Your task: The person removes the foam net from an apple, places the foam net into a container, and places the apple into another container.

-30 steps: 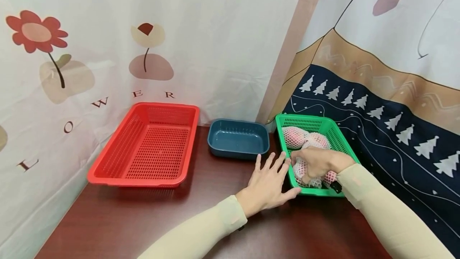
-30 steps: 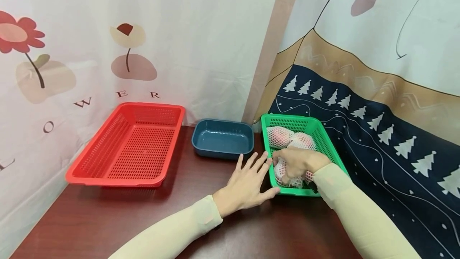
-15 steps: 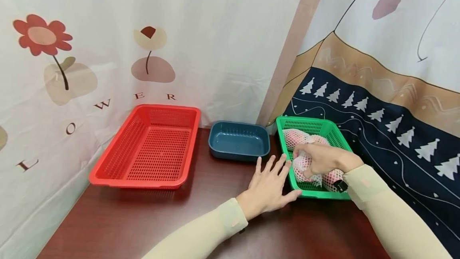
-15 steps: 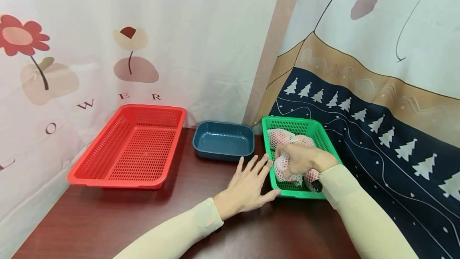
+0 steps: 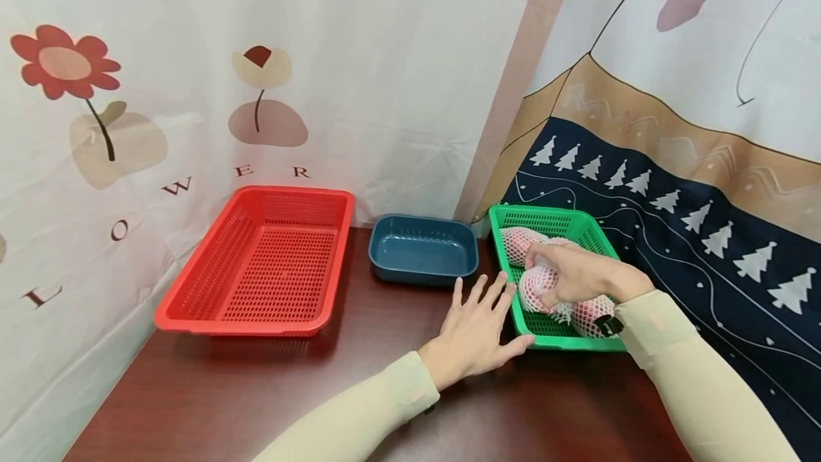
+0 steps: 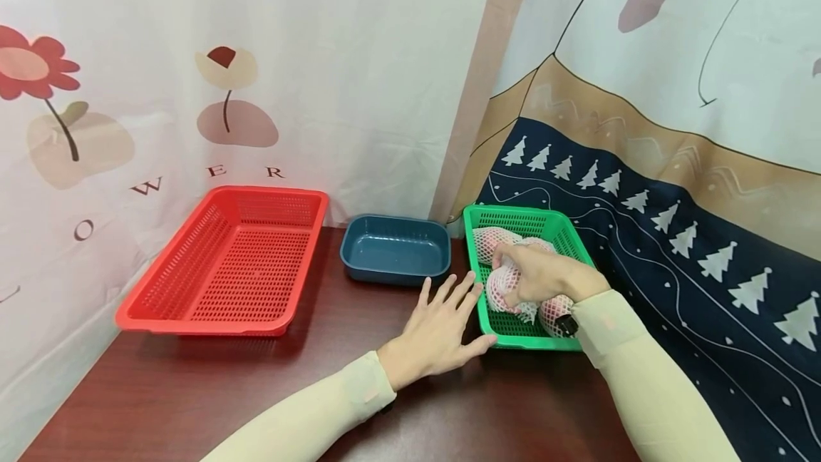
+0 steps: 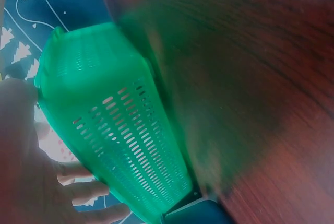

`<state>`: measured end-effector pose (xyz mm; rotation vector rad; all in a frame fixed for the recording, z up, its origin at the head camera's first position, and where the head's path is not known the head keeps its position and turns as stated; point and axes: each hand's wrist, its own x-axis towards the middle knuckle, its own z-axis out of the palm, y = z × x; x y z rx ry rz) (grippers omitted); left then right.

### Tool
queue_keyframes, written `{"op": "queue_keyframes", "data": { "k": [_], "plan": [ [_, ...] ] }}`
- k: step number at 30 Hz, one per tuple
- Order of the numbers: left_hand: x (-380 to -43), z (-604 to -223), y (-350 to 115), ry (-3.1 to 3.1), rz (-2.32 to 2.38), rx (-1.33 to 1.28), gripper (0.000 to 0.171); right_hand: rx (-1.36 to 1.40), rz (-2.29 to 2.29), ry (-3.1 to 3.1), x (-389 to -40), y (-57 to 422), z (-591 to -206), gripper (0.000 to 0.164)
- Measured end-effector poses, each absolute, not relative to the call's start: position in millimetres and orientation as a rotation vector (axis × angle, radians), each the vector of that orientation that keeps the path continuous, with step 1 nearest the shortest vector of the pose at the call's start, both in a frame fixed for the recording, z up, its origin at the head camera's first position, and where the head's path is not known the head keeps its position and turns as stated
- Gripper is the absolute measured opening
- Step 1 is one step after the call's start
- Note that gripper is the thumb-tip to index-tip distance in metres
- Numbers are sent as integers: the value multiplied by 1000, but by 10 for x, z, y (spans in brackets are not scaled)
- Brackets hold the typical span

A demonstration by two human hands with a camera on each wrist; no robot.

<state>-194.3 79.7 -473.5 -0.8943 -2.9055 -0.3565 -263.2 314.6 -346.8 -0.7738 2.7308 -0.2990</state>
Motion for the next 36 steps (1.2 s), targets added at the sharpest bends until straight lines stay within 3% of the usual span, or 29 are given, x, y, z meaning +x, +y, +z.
{"op": "queue_keyframes", "data": {
  "k": [9, 36],
  "plan": [
    [-1942, -4741, 766, -2904, -372, -883, 97, -724, -407, 2745, -2643, 3158, -3409, 62],
    [-1915, -4727, 744, -2905, -414, -897, 95, -782, -455, 2955, -2674, 3109, -3317, 60]
  ]
}}
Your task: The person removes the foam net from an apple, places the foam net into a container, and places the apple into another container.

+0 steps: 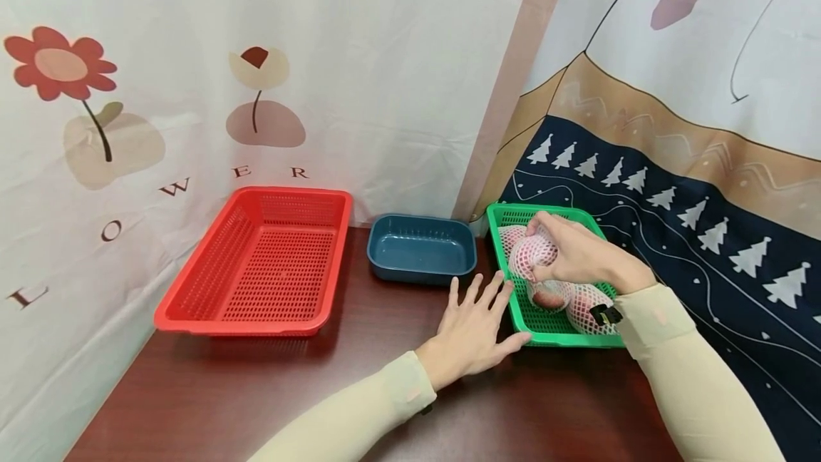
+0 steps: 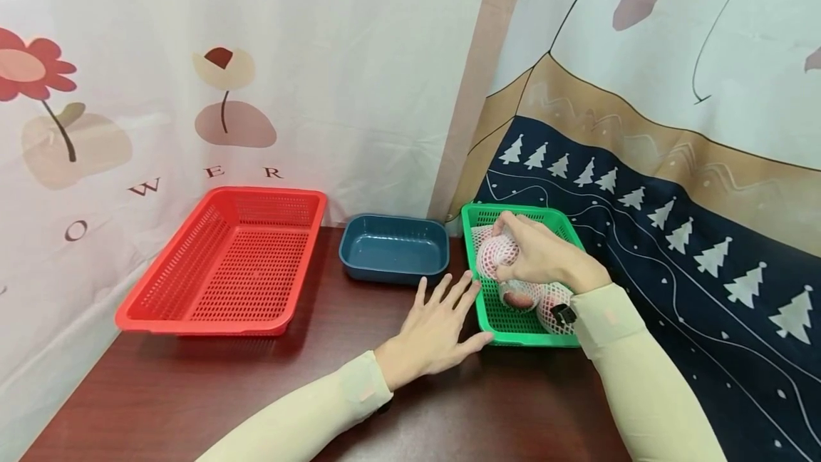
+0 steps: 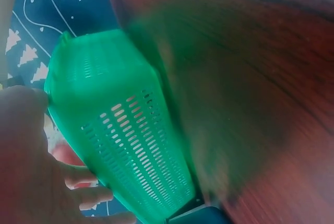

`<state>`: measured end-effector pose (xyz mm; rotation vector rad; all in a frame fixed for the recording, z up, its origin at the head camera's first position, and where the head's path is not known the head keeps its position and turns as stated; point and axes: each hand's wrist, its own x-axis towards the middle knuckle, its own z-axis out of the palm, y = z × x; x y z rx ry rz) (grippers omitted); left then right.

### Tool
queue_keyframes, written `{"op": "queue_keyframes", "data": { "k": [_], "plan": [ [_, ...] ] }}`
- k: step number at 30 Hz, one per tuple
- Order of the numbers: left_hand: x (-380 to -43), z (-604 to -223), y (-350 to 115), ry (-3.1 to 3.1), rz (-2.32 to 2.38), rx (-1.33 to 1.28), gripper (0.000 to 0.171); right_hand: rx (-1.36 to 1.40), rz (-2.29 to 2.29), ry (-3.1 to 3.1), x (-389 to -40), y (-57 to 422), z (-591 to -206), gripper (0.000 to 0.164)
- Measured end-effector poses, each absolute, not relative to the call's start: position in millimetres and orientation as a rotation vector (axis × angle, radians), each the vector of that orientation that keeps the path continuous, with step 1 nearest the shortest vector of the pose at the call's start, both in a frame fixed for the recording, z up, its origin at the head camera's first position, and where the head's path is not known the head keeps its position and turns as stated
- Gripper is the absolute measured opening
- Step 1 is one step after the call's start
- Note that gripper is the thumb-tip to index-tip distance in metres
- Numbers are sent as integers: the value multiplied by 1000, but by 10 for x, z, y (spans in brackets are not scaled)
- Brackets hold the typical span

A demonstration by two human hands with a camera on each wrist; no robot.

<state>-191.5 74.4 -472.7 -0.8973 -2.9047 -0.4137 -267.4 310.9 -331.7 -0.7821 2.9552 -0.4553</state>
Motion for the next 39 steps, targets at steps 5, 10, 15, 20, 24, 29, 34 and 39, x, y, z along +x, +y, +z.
{"op": "queue_keyframes", "data": {
  "k": [5, 10, 15, 20, 24, 29, 34, 39],
  "plan": [
    [-1887, -4721, 678, -2905, -427, -899, 94, -767, -481, 2965, -2678, 3051, -3329, 62],
    [-1869, -4696, 585, -2918, -436, -903, 92, -759, -495, 2985, -2664, 2996, -3333, 63],
    [-1844, -4674, 437, -2924, -414, -872, 90, -756, -545, 2994, -2638, 2911, -3346, 62],
    [-1800, -4674, 262, -2910, -387, -835, 89, -760, -587, 2989, -2591, 2816, -3375, 61],
    [-1762, -4674, 113, -2899, -398, -806, 86, -765, -603, 2982, -2548, 2709, -3410, 61],
    [-1725, -4674, -36, -2888, -408, -782, 85, -785, -621, 2958, -2515, 2592, -3462, 61],
    [-1703, -4655, -158, -2871, -424, -778, 85, -845, -665, 2939, -2496, 2505, -3499, 60],
    [-1680, -4664, -267, -2873, -409, -741, 86, -859, -651, 2925, -2467, 2404, -3542, 61]
  ]
}}
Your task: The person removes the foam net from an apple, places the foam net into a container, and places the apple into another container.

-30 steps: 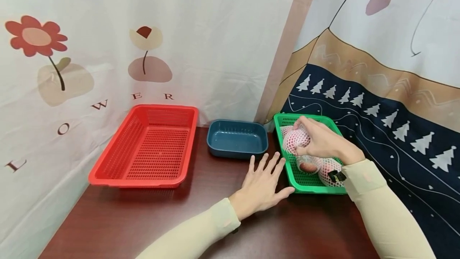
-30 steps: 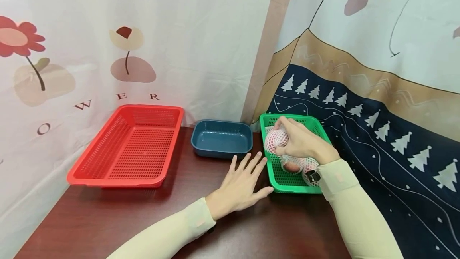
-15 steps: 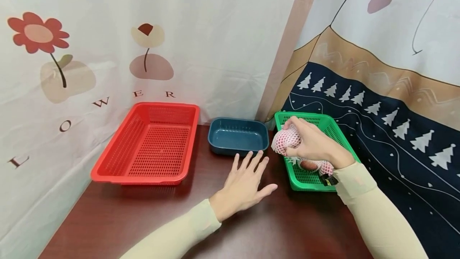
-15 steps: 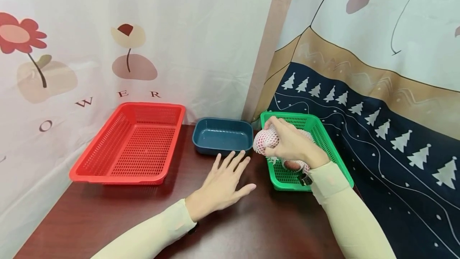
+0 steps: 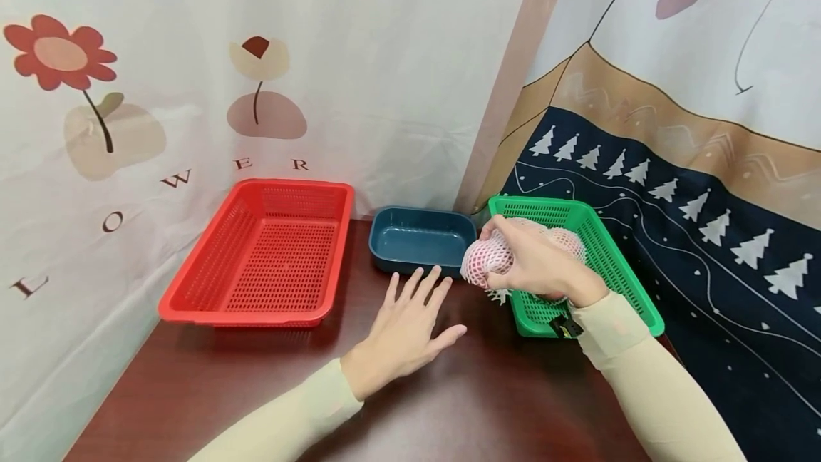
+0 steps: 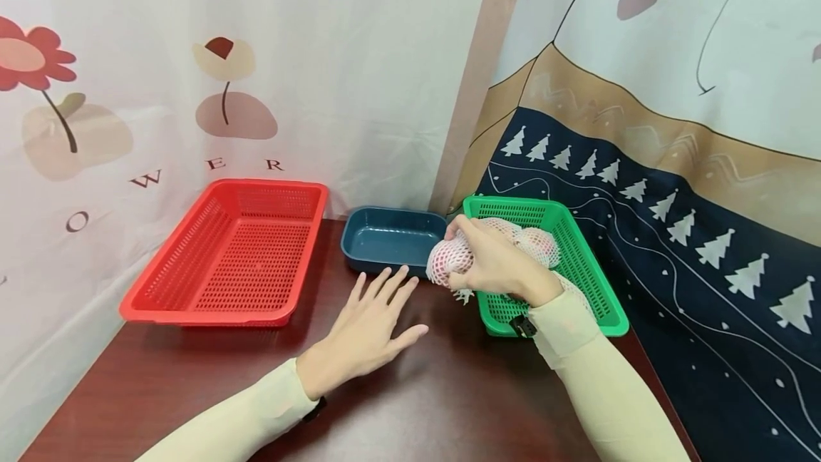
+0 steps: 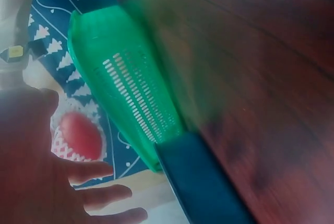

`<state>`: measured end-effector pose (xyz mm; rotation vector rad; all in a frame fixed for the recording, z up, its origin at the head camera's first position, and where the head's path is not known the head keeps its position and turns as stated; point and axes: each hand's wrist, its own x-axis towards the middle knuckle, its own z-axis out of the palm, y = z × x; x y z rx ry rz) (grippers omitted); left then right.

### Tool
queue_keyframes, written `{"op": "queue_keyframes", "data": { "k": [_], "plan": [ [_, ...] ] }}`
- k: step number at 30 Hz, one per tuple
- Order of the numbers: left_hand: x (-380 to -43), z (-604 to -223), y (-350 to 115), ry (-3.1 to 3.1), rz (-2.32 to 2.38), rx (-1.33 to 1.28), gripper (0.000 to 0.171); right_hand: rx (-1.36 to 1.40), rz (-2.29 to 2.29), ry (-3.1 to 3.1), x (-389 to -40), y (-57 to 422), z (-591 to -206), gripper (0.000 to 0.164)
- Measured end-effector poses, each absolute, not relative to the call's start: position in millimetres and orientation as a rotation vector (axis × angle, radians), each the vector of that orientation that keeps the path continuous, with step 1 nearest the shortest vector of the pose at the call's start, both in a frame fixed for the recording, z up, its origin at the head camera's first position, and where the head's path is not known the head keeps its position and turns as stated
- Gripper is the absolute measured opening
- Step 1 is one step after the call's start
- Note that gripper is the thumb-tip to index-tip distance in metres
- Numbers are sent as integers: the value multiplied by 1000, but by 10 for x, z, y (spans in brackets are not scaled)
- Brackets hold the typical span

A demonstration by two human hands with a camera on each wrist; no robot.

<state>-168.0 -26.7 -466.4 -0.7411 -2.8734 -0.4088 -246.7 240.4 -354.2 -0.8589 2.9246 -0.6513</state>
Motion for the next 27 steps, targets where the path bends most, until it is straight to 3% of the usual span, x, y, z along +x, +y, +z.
{"op": "queue_keyframes", "data": {
  "k": [27],
  "plan": [
    [-1593, -4782, -678, -2834, -327, -645, 93, -869, -724, 2859, -2244, 1976, -3942, 63]
  ]
}}
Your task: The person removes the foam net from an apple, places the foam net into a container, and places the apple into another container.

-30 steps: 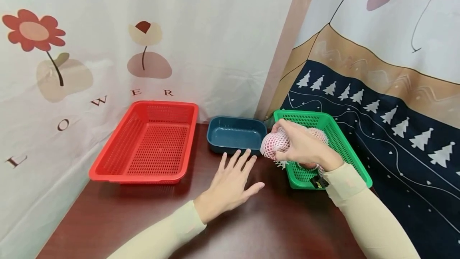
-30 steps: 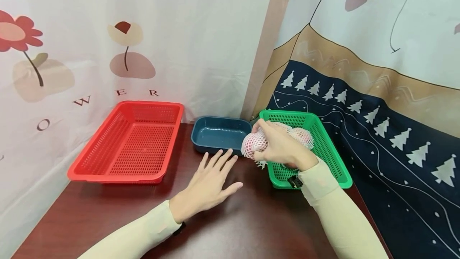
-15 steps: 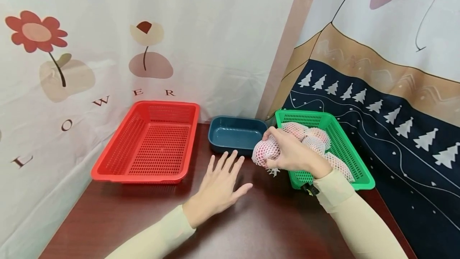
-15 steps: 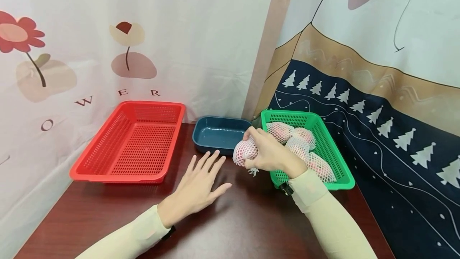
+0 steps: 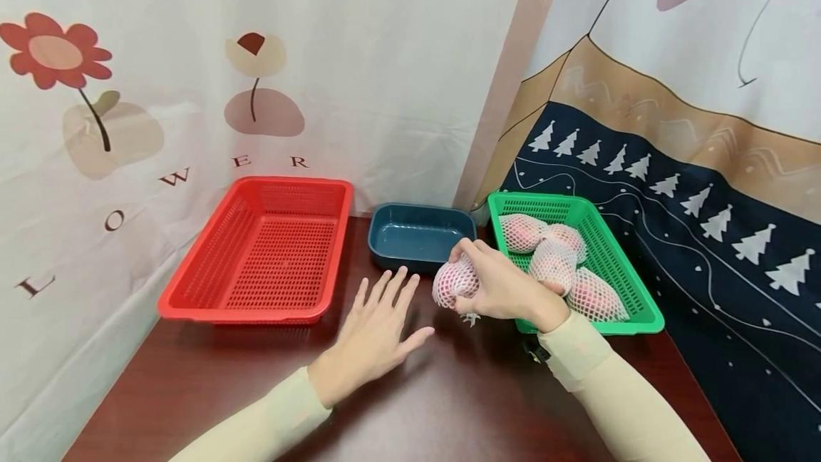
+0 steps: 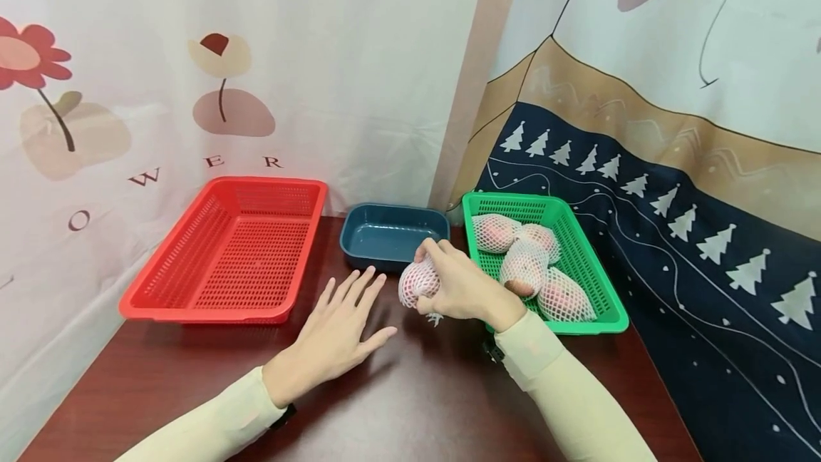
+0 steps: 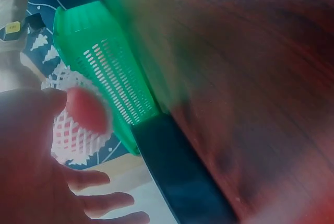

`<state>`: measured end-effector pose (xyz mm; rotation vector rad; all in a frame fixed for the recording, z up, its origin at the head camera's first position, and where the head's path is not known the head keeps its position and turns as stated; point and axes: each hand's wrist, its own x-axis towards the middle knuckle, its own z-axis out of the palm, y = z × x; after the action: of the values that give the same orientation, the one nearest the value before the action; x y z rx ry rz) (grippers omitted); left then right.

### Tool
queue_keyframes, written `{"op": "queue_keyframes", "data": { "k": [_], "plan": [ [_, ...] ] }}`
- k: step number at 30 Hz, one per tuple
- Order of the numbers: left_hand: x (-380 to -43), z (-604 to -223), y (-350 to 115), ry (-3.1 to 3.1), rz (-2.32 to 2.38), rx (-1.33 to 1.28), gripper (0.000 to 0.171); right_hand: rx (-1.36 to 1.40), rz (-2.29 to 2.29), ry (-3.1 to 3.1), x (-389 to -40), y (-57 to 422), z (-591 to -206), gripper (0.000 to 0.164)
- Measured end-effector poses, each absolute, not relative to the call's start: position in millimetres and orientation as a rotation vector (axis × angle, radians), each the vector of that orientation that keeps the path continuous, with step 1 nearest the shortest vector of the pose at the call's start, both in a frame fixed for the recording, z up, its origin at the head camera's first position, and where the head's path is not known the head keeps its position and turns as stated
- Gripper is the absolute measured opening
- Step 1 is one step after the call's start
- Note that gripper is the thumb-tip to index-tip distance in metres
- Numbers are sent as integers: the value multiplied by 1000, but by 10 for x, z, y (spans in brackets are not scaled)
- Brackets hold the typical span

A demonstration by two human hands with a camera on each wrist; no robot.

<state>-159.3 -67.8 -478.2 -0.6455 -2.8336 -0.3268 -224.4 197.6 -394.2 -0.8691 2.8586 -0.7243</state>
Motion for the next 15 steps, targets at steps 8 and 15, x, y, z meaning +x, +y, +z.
{"op": "queue_keyframes", "data": {
  "k": [8, 15],
  "plan": [
    [-1554, -4771, -758, -2783, -298, -642, 93, -835, -760, 2827, -2182, 1816, -4100, 60],
    [-1507, -4787, -853, -2761, -288, -613, 92, -808, -777, 2811, -2212, 1703, -4267, 59]
  ]
}}
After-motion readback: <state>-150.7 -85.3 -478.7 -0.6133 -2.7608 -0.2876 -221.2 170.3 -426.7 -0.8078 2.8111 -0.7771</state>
